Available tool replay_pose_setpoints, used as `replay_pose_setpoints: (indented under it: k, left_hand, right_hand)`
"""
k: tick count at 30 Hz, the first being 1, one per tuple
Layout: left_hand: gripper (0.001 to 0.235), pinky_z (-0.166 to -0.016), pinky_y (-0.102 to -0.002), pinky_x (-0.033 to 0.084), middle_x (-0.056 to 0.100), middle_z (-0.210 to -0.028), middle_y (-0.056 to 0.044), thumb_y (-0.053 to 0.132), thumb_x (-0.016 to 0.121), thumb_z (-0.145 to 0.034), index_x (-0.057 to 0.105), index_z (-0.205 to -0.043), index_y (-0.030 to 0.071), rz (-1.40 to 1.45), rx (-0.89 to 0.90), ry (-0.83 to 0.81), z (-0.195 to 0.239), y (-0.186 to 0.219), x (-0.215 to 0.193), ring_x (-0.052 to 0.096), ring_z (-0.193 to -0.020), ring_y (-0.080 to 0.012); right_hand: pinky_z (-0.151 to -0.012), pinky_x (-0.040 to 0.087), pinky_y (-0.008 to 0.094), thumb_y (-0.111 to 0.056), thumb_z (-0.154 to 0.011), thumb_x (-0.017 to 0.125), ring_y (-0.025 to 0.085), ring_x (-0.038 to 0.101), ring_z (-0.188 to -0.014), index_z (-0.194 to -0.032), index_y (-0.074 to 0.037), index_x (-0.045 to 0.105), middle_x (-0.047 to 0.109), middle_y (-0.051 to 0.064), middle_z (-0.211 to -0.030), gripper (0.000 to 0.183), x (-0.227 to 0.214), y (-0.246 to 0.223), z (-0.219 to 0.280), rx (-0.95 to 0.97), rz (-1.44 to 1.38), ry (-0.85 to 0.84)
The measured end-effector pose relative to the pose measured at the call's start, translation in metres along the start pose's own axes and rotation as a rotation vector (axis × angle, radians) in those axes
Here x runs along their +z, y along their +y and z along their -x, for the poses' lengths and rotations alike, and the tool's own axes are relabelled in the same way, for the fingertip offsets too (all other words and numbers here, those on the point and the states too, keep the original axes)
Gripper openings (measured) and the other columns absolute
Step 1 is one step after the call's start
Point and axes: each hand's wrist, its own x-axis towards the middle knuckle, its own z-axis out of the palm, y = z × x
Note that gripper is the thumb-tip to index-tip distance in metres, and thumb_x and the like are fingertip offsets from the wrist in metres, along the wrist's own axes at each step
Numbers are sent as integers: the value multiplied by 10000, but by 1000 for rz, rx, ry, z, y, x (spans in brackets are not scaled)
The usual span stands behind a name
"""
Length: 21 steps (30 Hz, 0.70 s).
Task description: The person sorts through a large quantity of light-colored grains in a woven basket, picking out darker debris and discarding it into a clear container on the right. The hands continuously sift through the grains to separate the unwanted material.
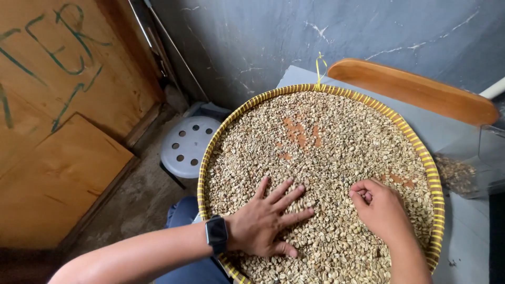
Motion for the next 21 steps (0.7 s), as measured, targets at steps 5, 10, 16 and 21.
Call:
replay_pose_setpoints:
  k: [5, 10, 16, 21]
  left_hand:
    - [966, -1126, -783, -2, 77, -1696, -147, 836, -54, -790, 107, -1611, 353, -101, -74, 27, -35, -37, -6, 46, -1533, -429]
    - [1014, -1156, -755, 22, -32, -1706, -134, 855, -48, -747, 38, -1622, 350, -168, -196, -24, -69, -81, -14, -9, -1543, -429]
    - [1025, -1196, -700, 110, 143, -1703, -198, 912, 15, -825, 151, -1649, 318, -272, -359, 10, -96, -122, -17, 130, -1560, -413]
    - [839, -1204, -691, 159, 240, -1679, -191, 812, 229, -964, 285, -1631, 305, -222, -340, 179, -112, -148, 2, 182, -1548, -449]
  right_hand:
    - [-920, 574, 335, -179, -960, 654, 157, 687, -926, -1107, -153, 760, 762, -10, -1016, 183, 1, 4, -2, -37, -23, 23]
    - [-972, 589, 331, -156, -954, 661, 150, 689, -938, -1095, -144, 748, 752, -2, -1012, 166, 6, 11, -6, -74, -21, 24]
    - [-708, 554, 403, -196, -812, 749, 245, 708, -725, -889, -134, 776, 715, 48, -711, 103, 31, 57, -32, -421, -59, 315]
    - [-712, 557, 443, -185, -824, 748, 290, 720, -783, -903, -124, 767, 704, 75, -706, 101, 32, 58, -34, -445, -45, 307]
